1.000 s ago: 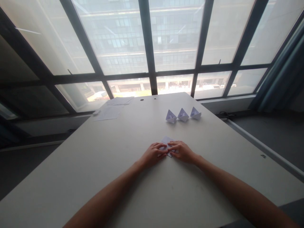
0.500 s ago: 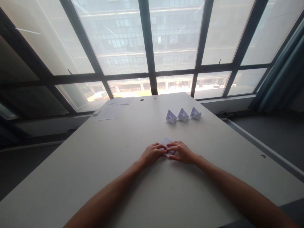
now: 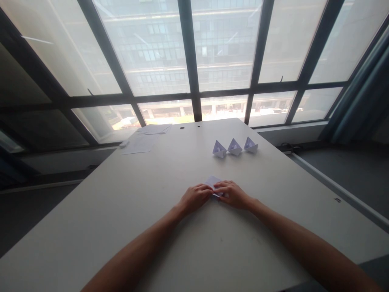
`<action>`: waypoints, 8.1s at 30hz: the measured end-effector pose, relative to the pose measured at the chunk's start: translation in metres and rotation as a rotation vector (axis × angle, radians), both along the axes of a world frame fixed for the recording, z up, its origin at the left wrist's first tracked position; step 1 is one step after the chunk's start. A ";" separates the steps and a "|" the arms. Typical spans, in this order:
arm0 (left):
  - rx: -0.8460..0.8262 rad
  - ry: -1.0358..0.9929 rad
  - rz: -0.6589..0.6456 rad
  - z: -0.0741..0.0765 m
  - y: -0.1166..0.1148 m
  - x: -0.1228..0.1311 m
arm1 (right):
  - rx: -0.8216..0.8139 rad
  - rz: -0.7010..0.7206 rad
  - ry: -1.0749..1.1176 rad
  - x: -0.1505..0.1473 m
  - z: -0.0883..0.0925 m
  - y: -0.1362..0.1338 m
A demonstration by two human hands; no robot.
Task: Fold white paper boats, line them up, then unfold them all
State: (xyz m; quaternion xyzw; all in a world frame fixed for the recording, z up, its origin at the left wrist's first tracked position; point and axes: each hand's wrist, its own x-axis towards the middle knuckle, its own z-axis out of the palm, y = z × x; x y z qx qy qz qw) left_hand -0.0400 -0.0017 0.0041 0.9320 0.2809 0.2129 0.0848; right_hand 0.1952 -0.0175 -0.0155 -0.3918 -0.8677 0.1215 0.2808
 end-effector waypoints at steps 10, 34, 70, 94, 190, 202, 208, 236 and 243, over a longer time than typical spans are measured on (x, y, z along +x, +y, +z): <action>-0.116 -0.061 0.085 0.000 -0.002 0.001 | 0.014 -0.027 0.094 0.000 -0.001 0.003; -0.251 -0.338 0.213 -0.016 0.012 0.001 | -0.118 -0.353 0.172 -0.001 0.001 0.005; -0.055 0.223 0.059 -0.017 0.006 0.002 | -0.006 -0.493 -0.191 -0.004 0.007 -0.004; -0.113 0.400 0.284 -0.012 -0.003 -0.009 | -0.198 -0.356 -0.412 -0.010 -0.005 -0.020; -0.049 -0.128 0.176 -0.011 0.007 -0.002 | 0.027 -0.261 0.151 -0.004 -0.006 0.005; -0.181 -0.243 0.236 -0.009 0.005 0.003 | -0.023 -0.292 0.103 -0.008 0.003 -0.002; -0.175 -0.237 0.322 -0.011 0.005 0.002 | -0.076 -0.390 0.045 -0.007 0.000 -0.001; -0.083 0.274 0.059 -0.006 -0.006 0.007 | -0.110 -0.163 -0.317 -0.029 -0.001 -0.021; -0.057 0.370 0.182 -0.016 -0.004 0.000 | -0.155 -0.232 -0.350 -0.023 -0.002 -0.023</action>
